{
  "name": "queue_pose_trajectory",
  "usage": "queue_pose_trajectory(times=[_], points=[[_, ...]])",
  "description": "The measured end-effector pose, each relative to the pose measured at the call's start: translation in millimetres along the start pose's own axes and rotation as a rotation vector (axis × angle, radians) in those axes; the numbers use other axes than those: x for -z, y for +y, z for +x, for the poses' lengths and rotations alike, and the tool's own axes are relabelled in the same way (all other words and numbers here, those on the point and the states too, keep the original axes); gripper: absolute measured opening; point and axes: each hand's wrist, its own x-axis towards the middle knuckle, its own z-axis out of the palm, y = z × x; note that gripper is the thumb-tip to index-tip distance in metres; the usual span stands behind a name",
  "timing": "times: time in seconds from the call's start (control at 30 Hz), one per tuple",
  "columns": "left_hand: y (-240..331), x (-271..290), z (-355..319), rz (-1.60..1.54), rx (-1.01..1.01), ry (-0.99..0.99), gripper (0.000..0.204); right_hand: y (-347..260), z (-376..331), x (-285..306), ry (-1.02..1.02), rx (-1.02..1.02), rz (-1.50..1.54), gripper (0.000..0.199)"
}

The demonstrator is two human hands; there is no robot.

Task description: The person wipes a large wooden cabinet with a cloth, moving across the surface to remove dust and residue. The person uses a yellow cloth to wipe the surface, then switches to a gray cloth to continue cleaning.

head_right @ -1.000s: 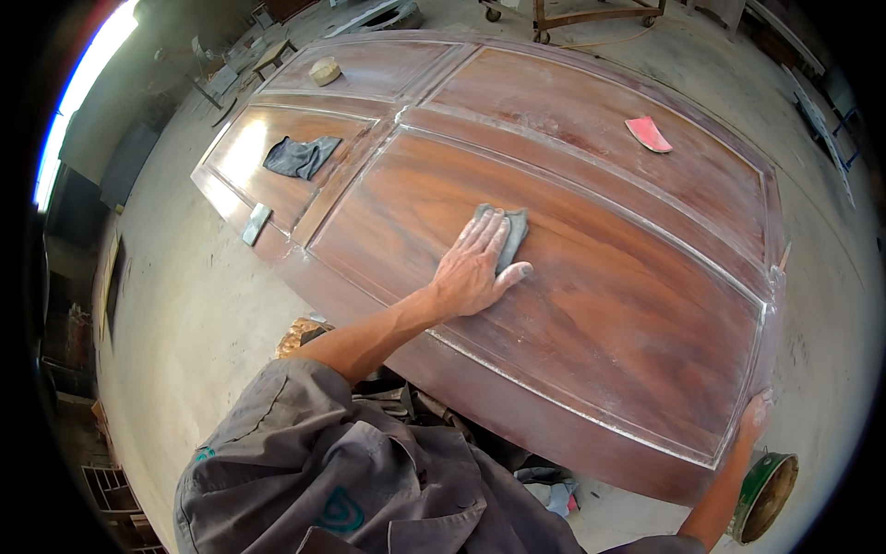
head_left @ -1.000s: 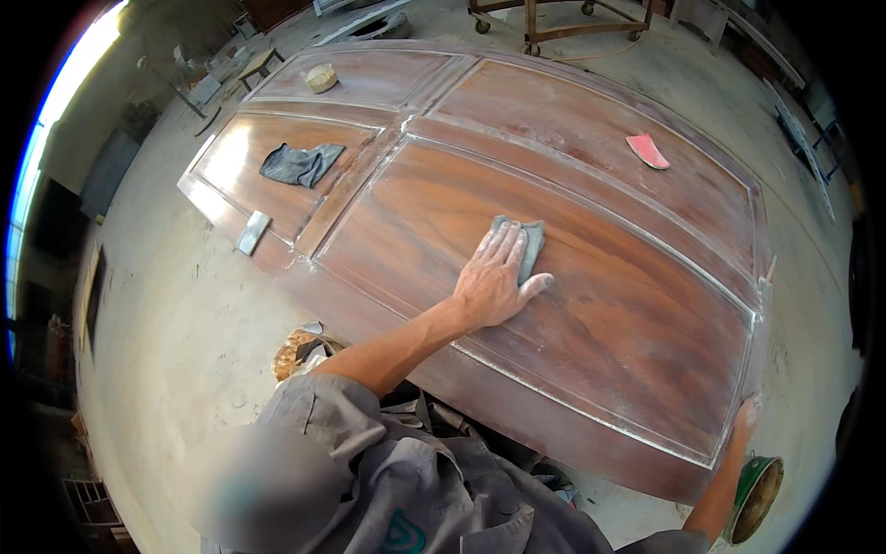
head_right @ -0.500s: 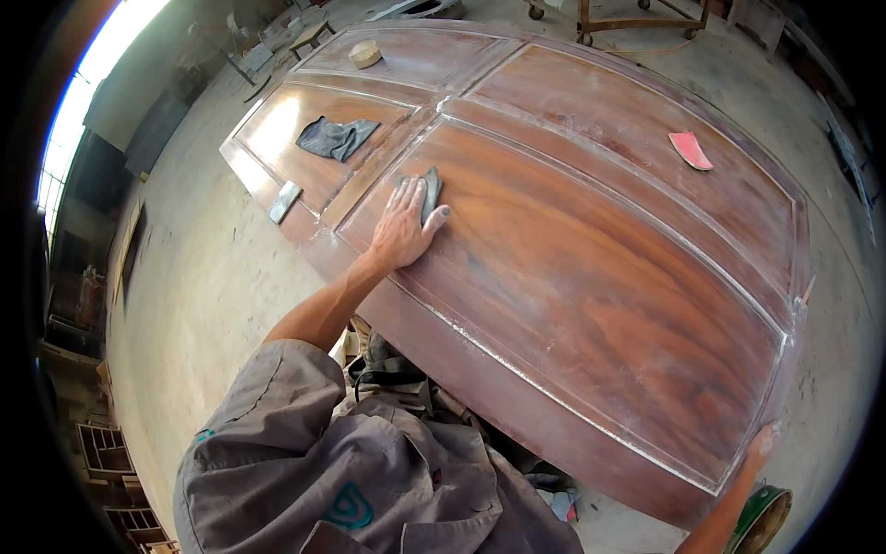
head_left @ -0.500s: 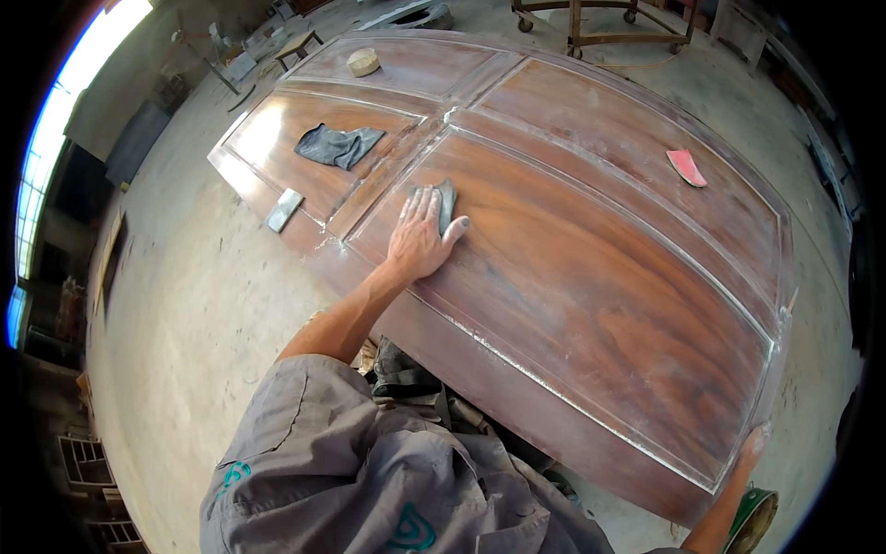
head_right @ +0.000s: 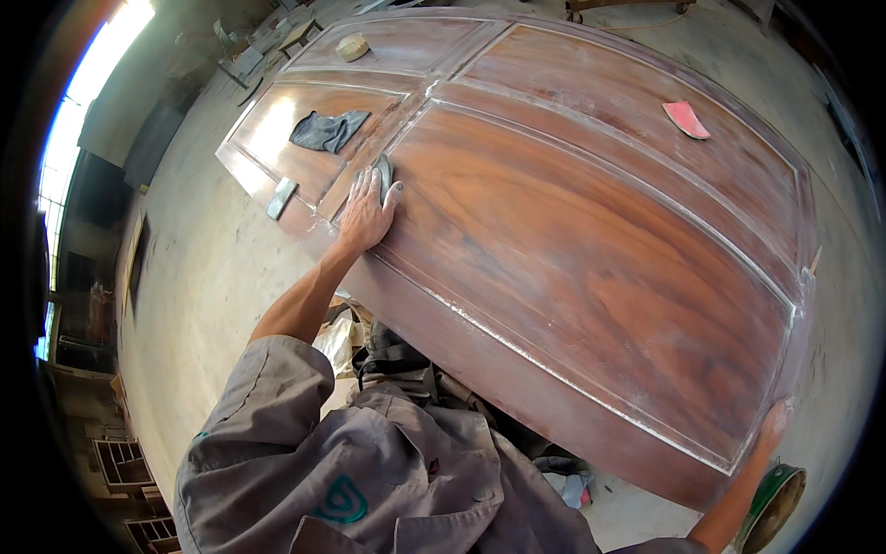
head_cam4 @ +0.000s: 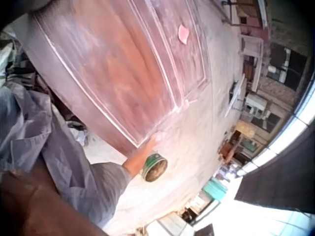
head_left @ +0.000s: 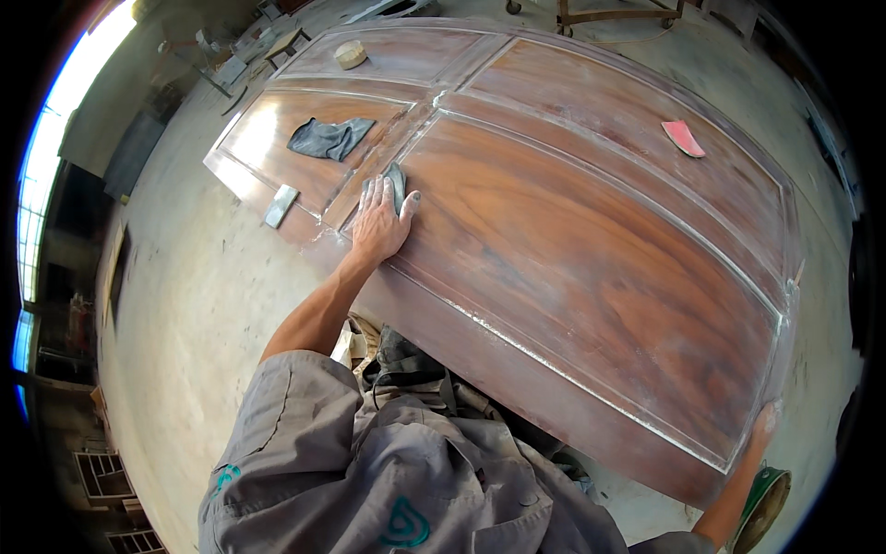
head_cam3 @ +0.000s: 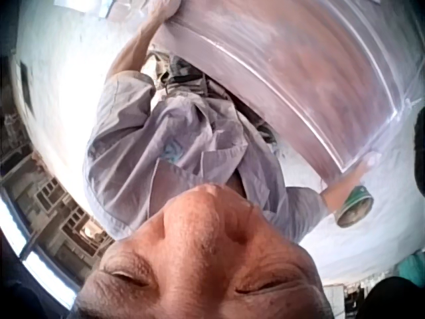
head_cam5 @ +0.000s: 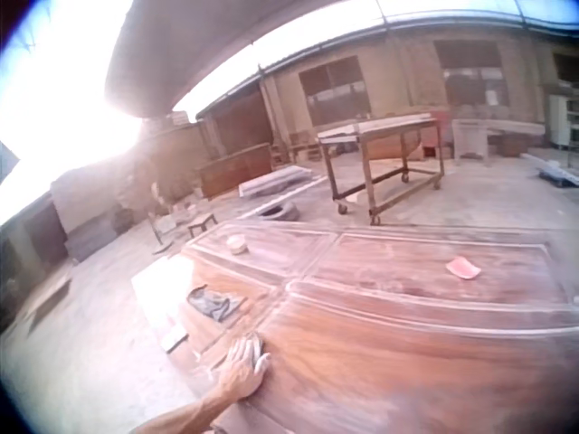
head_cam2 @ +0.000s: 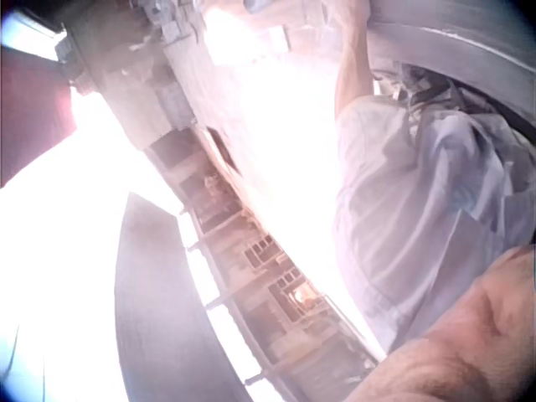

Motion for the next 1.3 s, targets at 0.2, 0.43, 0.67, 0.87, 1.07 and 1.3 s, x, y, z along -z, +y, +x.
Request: queue_pose_trajectory(times=[0.2,0.43,0.67,0.87,1.07,1.3], points=[[149.8,-10.1,-112.1,-0.149,-0.422,-0.195,0.084,4.3,11.7,-0.1,-0.057,-0.013,0.039,0.053],[-9.5,13.1,-39.6,-0.028,-0.042,-0.047,0.081,1.8,8.6,-0.1,0.019,-0.031,0.049,0.057],[31.2,14.0,-91.5,-0.055,-0.198,-0.056,0.081,-22.4,-3.1,20.6,-0.082,-0.079,0.062,0.071],[43.2,8.7,-96.3,0.009,-0.165,-0.032,0.086,9.7,3.6,2.3,0.018,-0.059,0.012,0.070],[85.6,27.0,-110.3,-0.080,-0.550,-0.266,0.077,8.9,14.6,5.5,0.014,-0.080,-0.060,0.066],[153.5,4.4,-136.5,-0.173,-0.651,-0.273,0.088,7.8,4.5,11.1,0.029,0.037,-0.064,0.062]])
